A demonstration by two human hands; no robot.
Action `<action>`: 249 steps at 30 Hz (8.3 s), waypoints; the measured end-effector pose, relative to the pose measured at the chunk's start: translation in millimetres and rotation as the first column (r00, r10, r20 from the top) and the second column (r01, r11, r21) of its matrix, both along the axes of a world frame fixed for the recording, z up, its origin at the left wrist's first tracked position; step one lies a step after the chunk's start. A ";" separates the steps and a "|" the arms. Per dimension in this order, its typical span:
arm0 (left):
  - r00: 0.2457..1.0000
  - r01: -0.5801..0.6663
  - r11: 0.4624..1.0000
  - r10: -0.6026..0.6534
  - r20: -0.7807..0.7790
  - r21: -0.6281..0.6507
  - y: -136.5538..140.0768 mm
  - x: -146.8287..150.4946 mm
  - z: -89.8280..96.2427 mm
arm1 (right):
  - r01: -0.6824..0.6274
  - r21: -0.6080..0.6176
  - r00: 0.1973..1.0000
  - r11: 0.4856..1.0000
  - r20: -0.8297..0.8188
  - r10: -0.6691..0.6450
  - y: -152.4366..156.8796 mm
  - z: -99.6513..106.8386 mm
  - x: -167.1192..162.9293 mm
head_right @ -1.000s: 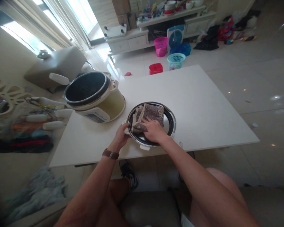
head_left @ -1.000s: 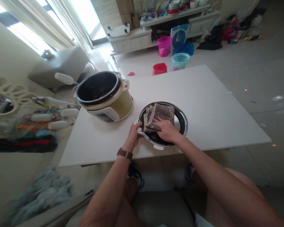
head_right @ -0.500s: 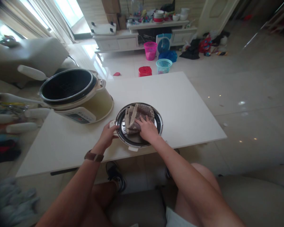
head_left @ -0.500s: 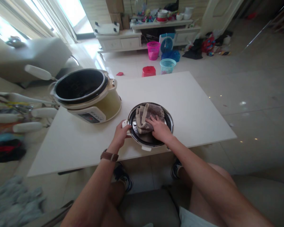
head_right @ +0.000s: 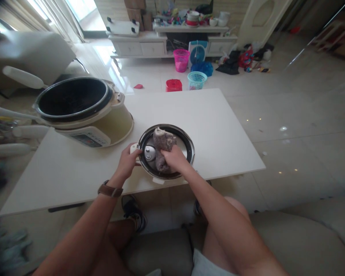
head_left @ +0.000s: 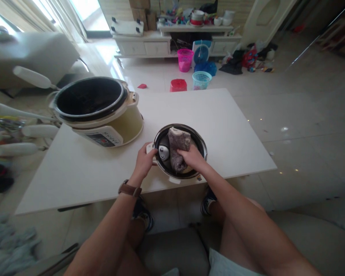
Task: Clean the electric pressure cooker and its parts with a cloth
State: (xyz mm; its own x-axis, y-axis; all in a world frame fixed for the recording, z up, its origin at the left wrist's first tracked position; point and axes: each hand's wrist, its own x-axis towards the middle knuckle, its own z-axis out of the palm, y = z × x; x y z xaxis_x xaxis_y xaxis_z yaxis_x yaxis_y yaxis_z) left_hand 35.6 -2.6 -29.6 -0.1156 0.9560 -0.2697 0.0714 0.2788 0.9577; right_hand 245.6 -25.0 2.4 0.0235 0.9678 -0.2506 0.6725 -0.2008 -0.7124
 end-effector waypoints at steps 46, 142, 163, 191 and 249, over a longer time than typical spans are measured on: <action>0.998 0.052 0.999 -0.052 -0.034 0.003 5.3 -4.5 -2.0 | 0.397 -0.044 0.578 0.917 -0.764 -0.286 20.6 -23.4 16.4; 0.980 0.136 0.991 -0.136 -0.147 -0.013 -4.1 0.8 -2.8 | -0.079 0.014 0.780 0.997 0.624 0.053 14.4 18.3 62.1; 0.919 0.348 0.937 -0.336 -0.206 0.023 -3.3 -10.3 6.0 | 0.307 0.306 0.893 0.901 -0.421 -0.162 27.9 -6.2 64.7; 0.706 0.545 0.838 -0.446 -0.550 0.021 13.6 -40.6 -36.1 | 0.427 -0.075 0.492 0.901 -0.817 -0.301 31.7 -9.7 26.4; 0.360 0.883 0.469 -0.650 -0.670 0.019 3.8 71.6 0.2 | 0.564 0.078 0.779 0.822 -0.382 -0.498 36.7 -78.0 76.7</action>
